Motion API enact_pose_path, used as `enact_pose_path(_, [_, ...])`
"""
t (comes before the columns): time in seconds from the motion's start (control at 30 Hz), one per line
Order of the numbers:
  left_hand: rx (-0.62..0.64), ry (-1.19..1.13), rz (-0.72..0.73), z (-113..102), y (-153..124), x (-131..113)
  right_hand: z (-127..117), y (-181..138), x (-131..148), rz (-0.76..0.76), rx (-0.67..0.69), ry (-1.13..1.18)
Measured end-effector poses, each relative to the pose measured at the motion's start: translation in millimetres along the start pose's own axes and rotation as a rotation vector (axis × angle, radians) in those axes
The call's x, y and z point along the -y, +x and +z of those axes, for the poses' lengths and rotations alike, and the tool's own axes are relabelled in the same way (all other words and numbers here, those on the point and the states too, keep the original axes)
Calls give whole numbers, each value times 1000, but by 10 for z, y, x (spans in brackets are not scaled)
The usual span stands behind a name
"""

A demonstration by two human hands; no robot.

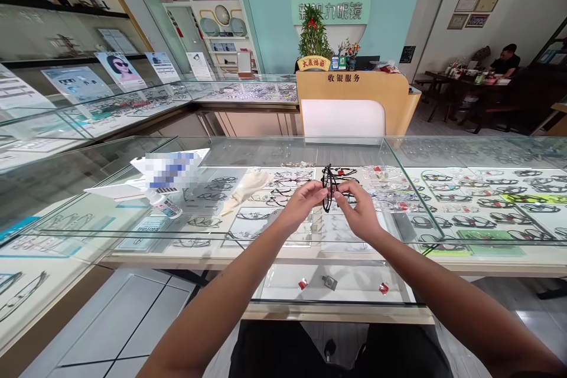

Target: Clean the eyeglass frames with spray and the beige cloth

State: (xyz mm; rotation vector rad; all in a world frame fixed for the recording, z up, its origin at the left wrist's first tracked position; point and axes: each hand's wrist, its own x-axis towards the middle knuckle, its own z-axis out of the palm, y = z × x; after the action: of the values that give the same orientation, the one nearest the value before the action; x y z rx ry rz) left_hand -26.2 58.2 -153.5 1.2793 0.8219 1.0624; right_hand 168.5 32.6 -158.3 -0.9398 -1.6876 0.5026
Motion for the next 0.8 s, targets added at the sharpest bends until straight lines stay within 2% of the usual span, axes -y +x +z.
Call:
enact_pose_path(0.4, [-47, -18, 12, -12, -4, 8, 3, -25, 13, 26, -11, 12])
enact_pose_path(0.6, [-36, -64, -18, -57, 37, 47, -9, 0, 13, 141, -37, 184])
enact_pose_path(0.8, [5, -178, -38, -74, 23, -60, -170, 163, 66, 167, 59, 336])
